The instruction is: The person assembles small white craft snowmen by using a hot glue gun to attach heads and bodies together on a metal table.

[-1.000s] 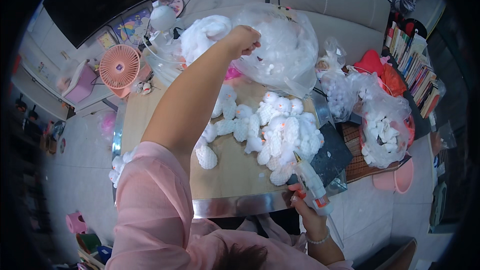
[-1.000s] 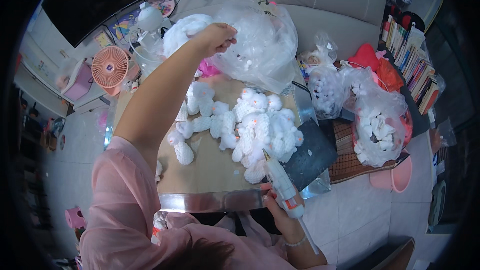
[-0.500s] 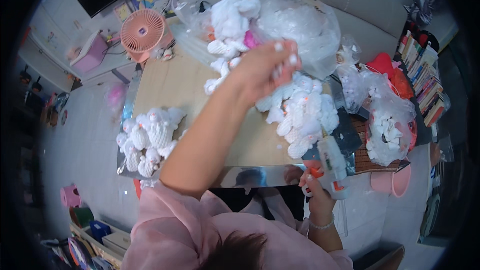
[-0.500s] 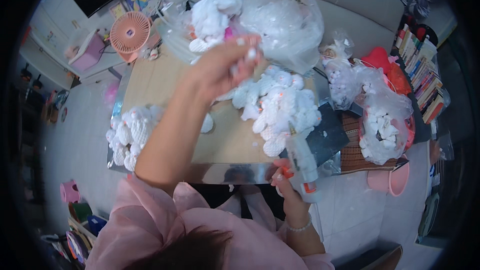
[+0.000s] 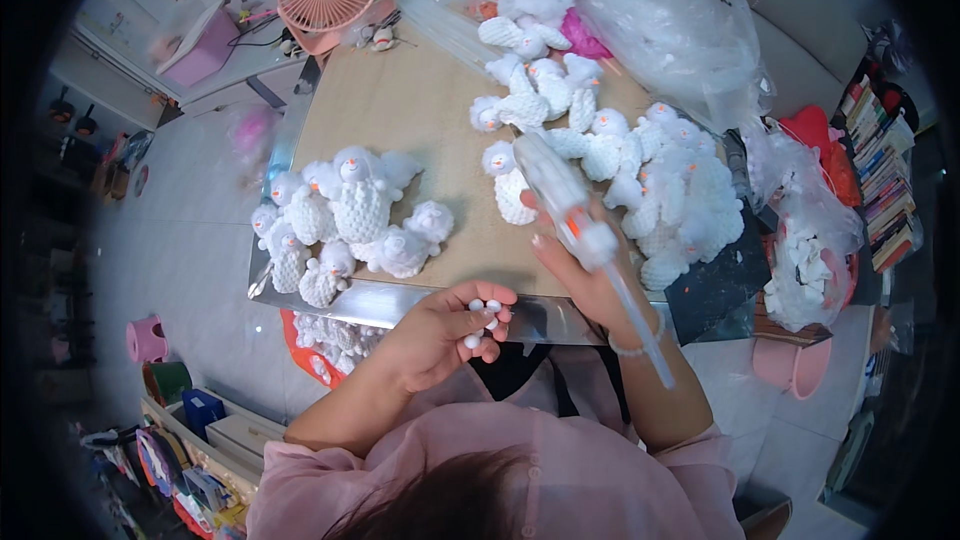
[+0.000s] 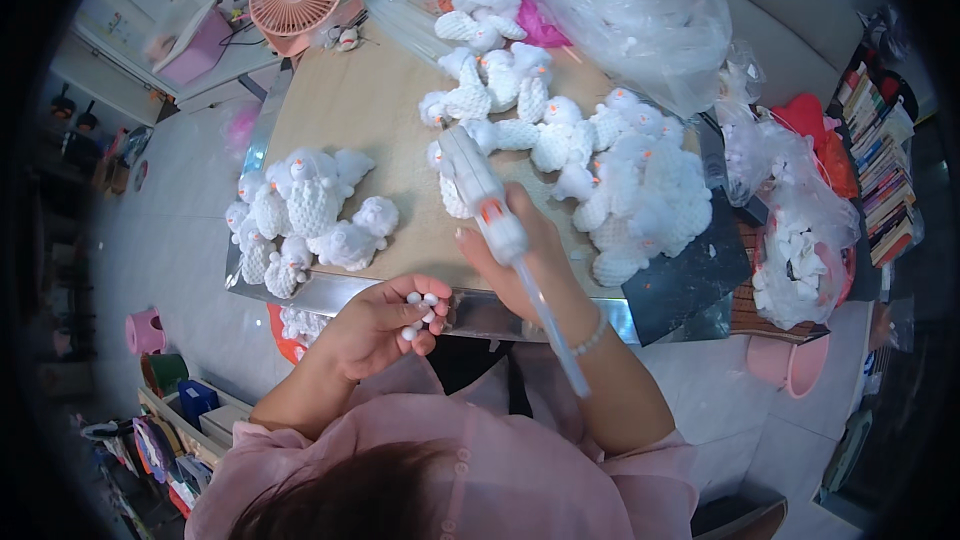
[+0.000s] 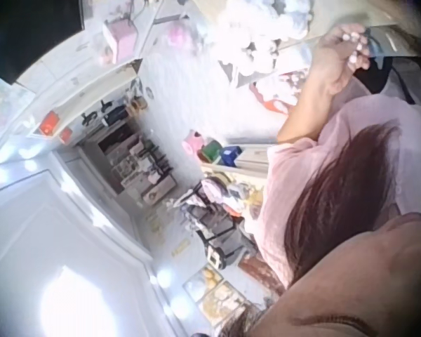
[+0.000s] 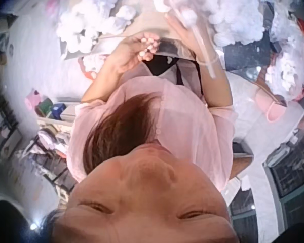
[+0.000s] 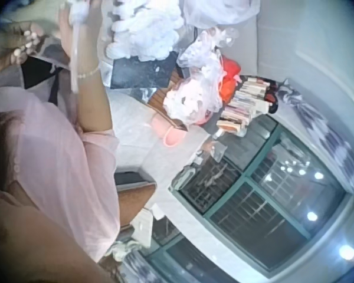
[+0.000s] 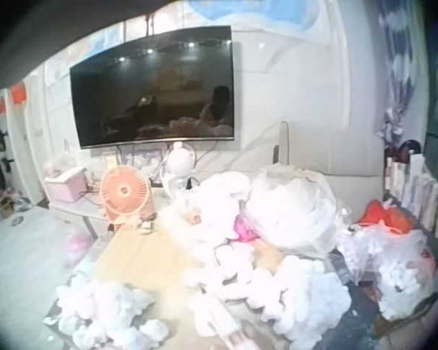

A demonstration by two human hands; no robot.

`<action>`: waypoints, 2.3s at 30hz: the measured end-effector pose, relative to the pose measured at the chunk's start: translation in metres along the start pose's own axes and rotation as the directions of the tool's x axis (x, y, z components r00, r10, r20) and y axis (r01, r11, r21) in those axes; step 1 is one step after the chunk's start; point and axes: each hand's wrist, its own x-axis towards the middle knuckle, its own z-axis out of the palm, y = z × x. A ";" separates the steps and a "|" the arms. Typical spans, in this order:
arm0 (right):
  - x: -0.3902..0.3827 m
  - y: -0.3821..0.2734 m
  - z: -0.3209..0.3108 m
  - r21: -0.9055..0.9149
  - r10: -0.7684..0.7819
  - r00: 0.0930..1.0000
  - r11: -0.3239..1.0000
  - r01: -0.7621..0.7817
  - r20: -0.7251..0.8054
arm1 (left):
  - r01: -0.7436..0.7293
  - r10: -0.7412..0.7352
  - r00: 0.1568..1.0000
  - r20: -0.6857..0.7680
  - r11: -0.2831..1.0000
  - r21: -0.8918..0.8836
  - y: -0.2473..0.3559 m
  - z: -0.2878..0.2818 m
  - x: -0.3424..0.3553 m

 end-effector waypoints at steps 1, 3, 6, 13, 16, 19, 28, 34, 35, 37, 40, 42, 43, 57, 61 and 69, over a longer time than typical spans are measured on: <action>0.007 0.003 0.005 -0.134 -0.074 0.997 0.988 0.075 0.011 | 0.001 -0.001 1.000 0.009 1.000 0.004 0.001 -0.002 -0.003; 0.010 0.001 0.011 -0.344 -0.183 0.981 0.919 0.193 0.063 | 0.002 -0.003 1.000 0.025 1.000 0.008 0.002 -0.006 -0.010; -0.011 -0.004 0.010 -0.132 0.112 0.993 0.985 -0.108 0.026 | -0.062 0.062 0.996 0.059 0.998 0.011 0.008 -0.010 -0.017; -0.064 -0.015 0.016 0.298 0.240 0.959 0.936 -0.188 -0.148 | -0.115 0.113 0.992 0.057 0.993 0.034 0.014 -0.006 0.003; -0.076 -0.026 0.001 0.355 0.261 0.962 0.909 -0.216 -0.082 | -0.113 0.118 0.987 0.112 0.992 -0.049 0.016 -0.006 0.011; -0.088 -0.020 -0.018 0.456 0.265 0.957 0.841 -0.290 0.119 | -0.106 0.121 0.980 0.156 0.989 -0.106 0.021 -0.001 0.012; -0.101 -0.032 -0.021 0.530 0.424 0.890 0.722 -0.445 0.169 | -0.177 0.190 0.969 0.155 0.980 -0.094 0.025 0.001 0.013; -0.100 -0.032 -0.023 0.555 0.420 0.874 0.678 -0.482 0.245 | -0.164 0.175 0.976 0.131 0.983 -0.087 0.023 0.004 0.012; -0.101 -0.030 -0.024 0.552 0.423 0.869 0.674 -0.491 0.257 | -0.159 0.170 0.977 0.129 0.983 -0.086 0.023 0.005 0.012; -0.105 -0.028 -0.024 0.549 0.430 0.873 0.684 -0.481 0.230 | -0.149 0.159 0.979 0.124 0.985 -0.091 0.023 0.006 0.013; -0.101 -0.032 -0.023 0.454 0.479 0.860 0.735 -0.503 0.177 | -0.149 0.162 0.980 0.119 0.982 -0.113 0.023 0.003 0.013; -0.098 -0.032 -0.020 0.420 0.498 0.857 0.754 -0.505 0.136 | -0.162 0.178 0.976 0.128 0.979 -0.126 0.021 0.000 0.014; -0.097 -0.030 -0.019 0.435 0.495 0.861 0.754 -0.492 0.117 | -0.214 0.218 0.972 0.087 0.976 -0.052 0.021 0.000 0.015; -0.051 -0.003 0.003 0.331 0.251 0.966 0.919 -0.215 -0.070 | -0.229 0.839 0.541 0.059 0.080 0.970 0.009 0.005 0.061; -0.051 -0.001 0.002 0.300 0.270 0.959 0.925 -0.234 -0.083 | -0.213 0.822 0.568 0.037 0.103 0.972 0.009 0.005 0.063; -0.054 -0.013 0.006 0.300 0.372 0.928 0.889 -0.346 -0.033 | -0.219 0.790 0.613 -0.025 0.199 0.955 0.011 0.011 0.065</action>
